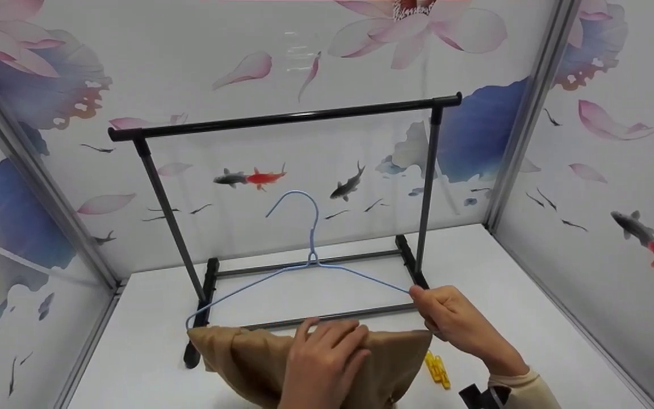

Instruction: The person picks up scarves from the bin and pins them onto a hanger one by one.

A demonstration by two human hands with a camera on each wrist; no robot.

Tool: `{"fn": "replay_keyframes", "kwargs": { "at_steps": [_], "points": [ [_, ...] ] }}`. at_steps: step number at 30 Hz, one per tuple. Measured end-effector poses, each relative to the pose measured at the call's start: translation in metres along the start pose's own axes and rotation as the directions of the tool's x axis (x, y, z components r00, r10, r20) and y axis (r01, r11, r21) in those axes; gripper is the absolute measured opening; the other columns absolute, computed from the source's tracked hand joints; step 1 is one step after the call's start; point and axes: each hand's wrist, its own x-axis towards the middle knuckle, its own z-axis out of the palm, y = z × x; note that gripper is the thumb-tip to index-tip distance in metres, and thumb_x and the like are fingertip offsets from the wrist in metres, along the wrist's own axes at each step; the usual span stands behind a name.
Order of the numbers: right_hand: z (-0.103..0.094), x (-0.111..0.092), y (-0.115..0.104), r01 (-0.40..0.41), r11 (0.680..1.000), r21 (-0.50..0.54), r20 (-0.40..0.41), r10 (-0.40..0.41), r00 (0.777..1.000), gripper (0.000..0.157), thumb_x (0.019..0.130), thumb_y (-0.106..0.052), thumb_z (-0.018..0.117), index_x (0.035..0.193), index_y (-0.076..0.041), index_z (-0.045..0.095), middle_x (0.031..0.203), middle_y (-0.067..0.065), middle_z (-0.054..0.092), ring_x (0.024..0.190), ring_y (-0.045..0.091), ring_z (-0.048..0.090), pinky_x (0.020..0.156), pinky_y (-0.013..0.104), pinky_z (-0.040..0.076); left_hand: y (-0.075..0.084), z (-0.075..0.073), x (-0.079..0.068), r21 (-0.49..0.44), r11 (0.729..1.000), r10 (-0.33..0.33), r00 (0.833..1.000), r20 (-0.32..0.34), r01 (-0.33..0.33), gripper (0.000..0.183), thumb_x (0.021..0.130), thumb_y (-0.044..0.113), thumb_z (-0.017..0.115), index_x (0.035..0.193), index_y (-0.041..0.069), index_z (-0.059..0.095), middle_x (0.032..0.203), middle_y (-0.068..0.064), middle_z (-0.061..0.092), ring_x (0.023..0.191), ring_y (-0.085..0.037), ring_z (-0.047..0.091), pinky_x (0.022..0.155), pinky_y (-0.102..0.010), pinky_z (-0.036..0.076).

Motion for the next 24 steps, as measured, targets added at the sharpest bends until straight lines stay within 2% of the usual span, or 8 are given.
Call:
{"fn": "replay_keyframes", "kwargs": {
  "at_steps": [5, 9, 13, 15, 17, 19, 21, 24],
  "points": [
    [0.006, 0.004, 0.003, -0.008, 1.000, -0.006, 0.017, 0.008, 1.000, 0.054, 0.112, -0.020, 0.040, 0.060, -0.004, 0.038, 0.051, 0.011, 0.030, 0.042, -0.001, 0.033, 0.041, 0.014, 0.027, 0.011, 0.011, 0.000, 0.023, 0.998, -0.065, 0.998, 0.005, 0.065, 0.012, 0.088, 0.028, 0.080, 0.099, 0.025, 0.079, 0.092, 0.012, 0.074, 0.084, -0.006, 0.067, 0.081, -0.041, 0.052],
    [0.005, 0.006, 0.004, -0.012, 1.000, -0.012, 0.010, 0.012, 1.000, 0.055, 0.112, -0.019, 0.039, 0.060, -0.004, 0.039, 0.052, 0.002, 0.032, 0.042, 0.000, 0.032, 0.040, 0.014, 0.027, 0.012, 0.009, 0.003, 0.014, 0.996, -0.083, 0.996, 0.038, 0.083, 0.011, 0.091, 0.030, 0.078, 0.100, 0.024, 0.078, 0.092, 0.012, 0.074, 0.085, -0.007, 0.067, 0.081, -0.042, 0.053],
    [-0.002, 0.008, 0.003, 0.020, 0.999, -0.030, 0.010, -0.019, 1.000, 0.054, 0.113, -0.015, 0.037, 0.060, -0.004, 0.039, 0.052, 0.011, 0.029, 0.043, -0.001, 0.032, 0.040, 0.014, 0.026, 0.002, -0.002, 0.012, -0.062, 0.994, -0.095, 0.993, -0.075, 0.090, 0.012, 0.093, 0.030, 0.076, 0.098, 0.020, 0.077, 0.096, 0.008, 0.074, 0.097, -0.013, 0.067, 0.087, -0.042, 0.052],
    [-0.006, 0.009, 0.002, 0.048, 0.998, -0.041, -0.001, -0.048, 0.999, 0.054, 0.112, -0.013, 0.037, 0.059, -0.005, 0.039, 0.053, 0.015, 0.030, 0.044, -0.001, 0.032, 0.039, 0.015, 0.026, -0.012, -0.012, 0.018, -0.101, 0.992, -0.092, 0.969, -0.227, 0.071, 0.011, 0.094, 0.027, 0.074, 0.095, 0.016, 0.077, 0.096, 0.004, 0.074, 0.099, -0.018, 0.067, 0.088, -0.041, 0.051],
    [-0.010, 0.009, 0.002, 0.060, 0.997, -0.048, -0.017, -0.061, 0.998, 0.054, 0.112, -0.013, 0.037, 0.059, -0.006, 0.038, 0.053, 0.014, 0.030, 0.045, 0.000, 0.031, 0.039, 0.016, 0.025, -0.030, -0.024, 0.023, -0.108, 0.993, -0.092, 0.922, -0.375, 0.055, 0.013, 0.096, 0.023, 0.072, 0.093, 0.011, 0.076, 0.095, 0.000, 0.074, 0.098, -0.022, 0.067, 0.089, -0.041, 0.051],
    [-0.013, 0.007, 0.003, 0.057, 0.997, -0.053, -0.026, -0.059, 0.998, 0.055, 0.112, -0.012, 0.037, 0.058, -0.006, 0.037, 0.053, 0.014, 0.030, 0.044, 0.002, 0.031, 0.038, 0.018, 0.025, -0.049, -0.039, 0.023, -0.103, 0.991, -0.120, 0.878, -0.463, 0.081, 0.016, 0.097, 0.023, 0.069, 0.094, 0.008, 0.074, 0.096, -0.004, 0.074, 0.099, -0.026, 0.066, 0.090, -0.042, 0.049],
    [-0.016, 0.004, 0.004, 0.037, 0.998, -0.055, -0.027, -0.039, 0.999, 0.055, 0.112, -0.012, 0.037, 0.058, -0.006, 0.037, 0.053, 0.013, 0.030, 0.044, 0.003, 0.031, 0.038, 0.018, 0.026, -0.067, -0.053, 0.017, -0.109, 0.981, -0.195, 0.868, -0.456, 0.163, 0.018, 0.097, 0.023, 0.069, 0.101, 0.006, 0.073, 0.102, -0.006, 0.073, 0.102, -0.027, 0.065, 0.092, -0.045, 0.048],
    [-0.018, 0.002, 0.007, 0.009, 0.998, -0.060, -0.024, -0.011, 1.000, 0.055, 0.112, -0.012, 0.036, 0.058, -0.007, 0.036, 0.052, 0.013, 0.030, 0.044, 0.006, 0.031, 0.038, 0.019, 0.026, -0.089, -0.069, 0.004, -0.144, 0.945, -0.324, 0.897, -0.300, 0.293, 0.022, 0.097, 0.020, 0.071, 0.115, 0.007, 0.072, 0.107, -0.006, 0.072, 0.106, -0.024, 0.064, 0.094, -0.047, 0.047]
  ]
}}
